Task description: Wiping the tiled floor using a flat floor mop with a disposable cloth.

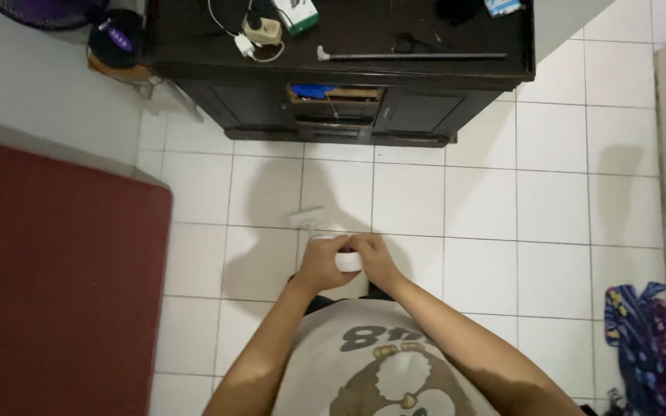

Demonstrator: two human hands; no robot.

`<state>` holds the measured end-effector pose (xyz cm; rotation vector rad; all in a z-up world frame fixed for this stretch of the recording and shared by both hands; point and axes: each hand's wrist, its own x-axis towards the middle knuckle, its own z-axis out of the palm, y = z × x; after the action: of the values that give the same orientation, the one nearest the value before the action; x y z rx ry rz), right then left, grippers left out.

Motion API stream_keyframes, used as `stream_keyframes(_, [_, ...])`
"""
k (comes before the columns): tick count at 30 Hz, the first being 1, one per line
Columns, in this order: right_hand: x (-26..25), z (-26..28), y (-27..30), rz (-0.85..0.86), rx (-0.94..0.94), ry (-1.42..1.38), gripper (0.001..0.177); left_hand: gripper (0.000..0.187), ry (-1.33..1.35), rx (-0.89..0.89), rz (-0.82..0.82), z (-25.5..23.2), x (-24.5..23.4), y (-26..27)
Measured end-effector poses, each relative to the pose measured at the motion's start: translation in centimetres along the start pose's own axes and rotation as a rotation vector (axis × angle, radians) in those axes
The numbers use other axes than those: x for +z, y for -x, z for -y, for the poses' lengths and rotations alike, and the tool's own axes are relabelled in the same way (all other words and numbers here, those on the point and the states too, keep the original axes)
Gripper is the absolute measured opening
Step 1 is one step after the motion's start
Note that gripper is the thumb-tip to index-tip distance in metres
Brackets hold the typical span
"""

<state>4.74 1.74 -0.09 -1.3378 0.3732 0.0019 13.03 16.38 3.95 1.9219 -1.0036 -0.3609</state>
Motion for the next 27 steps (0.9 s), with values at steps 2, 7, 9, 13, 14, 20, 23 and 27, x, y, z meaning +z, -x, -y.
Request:
stream_keyframes(2, [1.7,-1.2,-0.5,-0.011,-0.056,0.059,0.032,0.033,0.033,0.007,0.019,1.1,-1.9,0.5])
stream_keyframes(7, [6.3,-2.9,-1.4,-0.047,-0.133,0.118,0.028,0.029,0.064,0.03,0.019,5.5,-4.6,2.6])
stream_keyframes(9, [9.5,-0.2,-1.4,-0.13,-0.317,0.411,0.019,0.023,0.031,0.006,0.032,8.2,-5.5,3.6])
stream_keyframes(13, [14.6,2.2,-1.8,-0.221,-0.187,0.457,0.006,0.023,0.031,0.029,0.008,11.3,-7.8,4.6])
stream_keyframes(14, [15.4,2.3,-1.8,-0.228,-0.315,0.568,0.006,0.022,0.078,0.091,-0.007,11.5,-8.5,4.6])
stream_keyframes(20, [19.5,7.2,-0.5,-0.217,-0.38,0.826,0.017,0.021,0.331,0.074,0.049,7.5,-12.0,5.5])
stream_keyframes(23, [20.3,7.3,0.5,-0.224,-0.374,0.922,0.016,0.02,0.344,0.107,0.042,6.9,-12.3,6.9])
stream_keyframes(27, [20.2,5.4,0.5,-0.239,-0.392,1.036,0.014,0.024,0.267,0.131,0.067,8.2,-11.7,7.1])
